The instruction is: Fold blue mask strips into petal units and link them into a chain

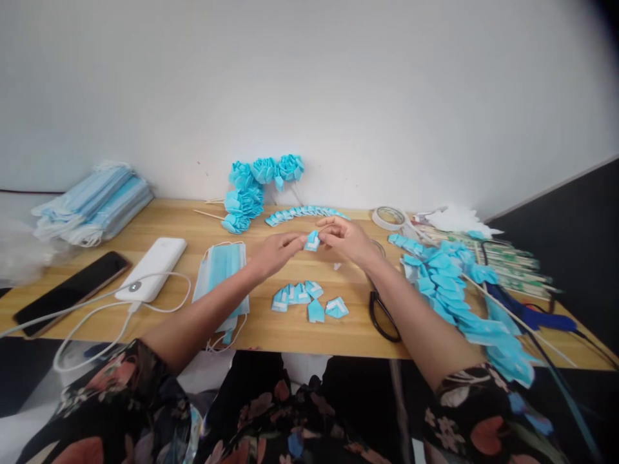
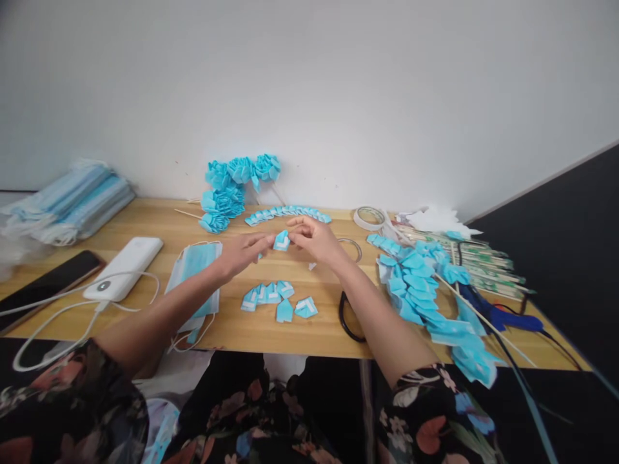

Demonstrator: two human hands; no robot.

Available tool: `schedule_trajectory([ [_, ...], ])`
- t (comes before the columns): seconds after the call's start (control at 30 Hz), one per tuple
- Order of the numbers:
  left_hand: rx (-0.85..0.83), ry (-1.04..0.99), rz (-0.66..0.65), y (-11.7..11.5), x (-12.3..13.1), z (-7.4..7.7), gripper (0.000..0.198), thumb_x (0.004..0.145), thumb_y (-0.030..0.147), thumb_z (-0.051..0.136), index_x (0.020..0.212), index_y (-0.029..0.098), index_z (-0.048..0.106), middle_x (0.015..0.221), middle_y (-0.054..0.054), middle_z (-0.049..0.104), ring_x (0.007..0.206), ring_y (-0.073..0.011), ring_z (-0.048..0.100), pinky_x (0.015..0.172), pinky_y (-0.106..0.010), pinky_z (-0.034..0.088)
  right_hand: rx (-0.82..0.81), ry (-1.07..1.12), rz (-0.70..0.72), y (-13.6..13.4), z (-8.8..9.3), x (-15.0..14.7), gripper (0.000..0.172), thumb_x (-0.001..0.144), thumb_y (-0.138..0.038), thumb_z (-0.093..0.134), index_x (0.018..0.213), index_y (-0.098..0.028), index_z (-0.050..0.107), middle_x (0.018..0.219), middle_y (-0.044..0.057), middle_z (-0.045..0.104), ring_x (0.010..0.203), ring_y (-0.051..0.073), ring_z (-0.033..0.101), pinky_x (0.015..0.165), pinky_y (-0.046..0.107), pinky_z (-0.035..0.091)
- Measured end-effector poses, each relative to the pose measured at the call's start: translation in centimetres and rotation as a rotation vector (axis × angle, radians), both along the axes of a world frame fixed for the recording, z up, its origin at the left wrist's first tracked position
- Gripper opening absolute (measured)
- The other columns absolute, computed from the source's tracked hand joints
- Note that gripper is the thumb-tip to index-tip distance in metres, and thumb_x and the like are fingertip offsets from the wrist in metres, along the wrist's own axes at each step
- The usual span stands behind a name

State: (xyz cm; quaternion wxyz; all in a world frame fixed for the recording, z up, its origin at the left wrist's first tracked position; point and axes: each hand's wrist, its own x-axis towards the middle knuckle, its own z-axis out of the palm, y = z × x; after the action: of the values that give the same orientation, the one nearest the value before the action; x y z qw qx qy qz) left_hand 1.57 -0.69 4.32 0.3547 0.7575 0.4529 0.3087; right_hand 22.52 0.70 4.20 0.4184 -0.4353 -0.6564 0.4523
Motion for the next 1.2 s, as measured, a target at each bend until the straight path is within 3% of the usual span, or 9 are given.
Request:
schedule_trajectory([
  [0.1, -0.166, -0.052, -0.016, 0.1, 0.8, -0.4, 0.044, 0.082, 0.056, 0.054, 0.098, 0.019, 0.072, 0.087, -0.004, 0.071, 0.072, -0.0161, 0.058, 0.061, -0.024, 0.041, 0.029, 0.014, -0.039, 0.1, -1.3, 0.4, 0.030, 0.075, -0.033, 0.066, 0.101, -0.020, 0.060, 0.075, -0.001, 0.069, 0.067, 0.013, 0.063, 0.062, 0.026, 0.050],
  [0.27, -0.211, -0.098, -0.011, 0.7, 1.6, -0.9, 0.039, 0.077, 0.049, 0.062, 0.094, 0.016, 0.072, 0.081, -0.003, 0.068, 0.066, -0.0119, 0.052, 0.058, -0.022, 0.038, 0.060, -0.009, -0.067, 0.3, -2.4, 0.7, 0.028, 0.076, -0.031, 0.065, 0.101, -0.020, 0.060, 0.074, -0.001, 0.068, 0.066, 0.014, 0.063, 0.062, 0.026, 0.049],
  [0.53, -0.217, -0.235, 0.070, 0.8, 2.5, -2.0, 0.021, 0.077, 0.035, 0.060, 0.075, 0.015, 0.063, 0.058, 0.005, 0.049, 0.053, -0.0074, 0.038, 0.053, -0.022, 0.030, 0.059, 0.003, -0.045, -0.7, -1.8, 0.4, 0.028, 0.085, -0.036, 0.057, 0.107, -0.020, 0.061, 0.078, 0.001, 0.066, 0.069, 0.014, 0.062, 0.066, 0.028, 0.051],
  [0.73, -0.191, -0.241, 0.019, 0.1, 2.6, -1.8, 0.025, 0.075, 0.039, 0.059, 0.068, 0.015, 0.056, 0.060, 0.004, 0.047, 0.057, -0.0082, 0.038, 0.055, -0.022, 0.030, 0.074, -0.073, 0.026, -1.2, -1.9, 0.3, 0.039, 0.081, -0.036, 0.064, 0.117, -0.021, 0.060, 0.084, 0.000, 0.062, 0.072, 0.012, 0.060, 0.067, 0.025, 0.049],
  [1.0, -0.233, -0.216, -0.005, 0.0, 2.5, -2.4, 0.034, 0.074, 0.047, 0.059, 0.066, 0.015, 0.053, 0.060, 0.005, 0.040, 0.057, -0.0081, 0.033, 0.054, -0.022, 0.026, 0.107, -0.114, -0.043, -1.4, -2.2, -0.1, 0.036, 0.081, -0.033, 0.063, 0.115, -0.022, 0.064, 0.080, -0.001, 0.057, 0.066, 0.010, 0.053, 0.059, 0.023, 0.044],
  [1.2, -0.305, -0.227, 0.023, -0.3, 2.6, -1.8, 0.034, 0.072, 0.045, 0.062, 0.060, 0.016, 0.049, 0.056, 0.006, 0.035, 0.054, -0.0073, 0.028, 0.053, -0.023, 0.024, 0.046, -0.040, 0.020, -1.5, -2.0, -0.1, 0.036, 0.087, -0.039, 0.057, 0.118, -0.022, 0.062, 0.077, -0.001, 0.059, 0.068, 0.012, 0.056, 0.061, 0.024, 0.043],
])
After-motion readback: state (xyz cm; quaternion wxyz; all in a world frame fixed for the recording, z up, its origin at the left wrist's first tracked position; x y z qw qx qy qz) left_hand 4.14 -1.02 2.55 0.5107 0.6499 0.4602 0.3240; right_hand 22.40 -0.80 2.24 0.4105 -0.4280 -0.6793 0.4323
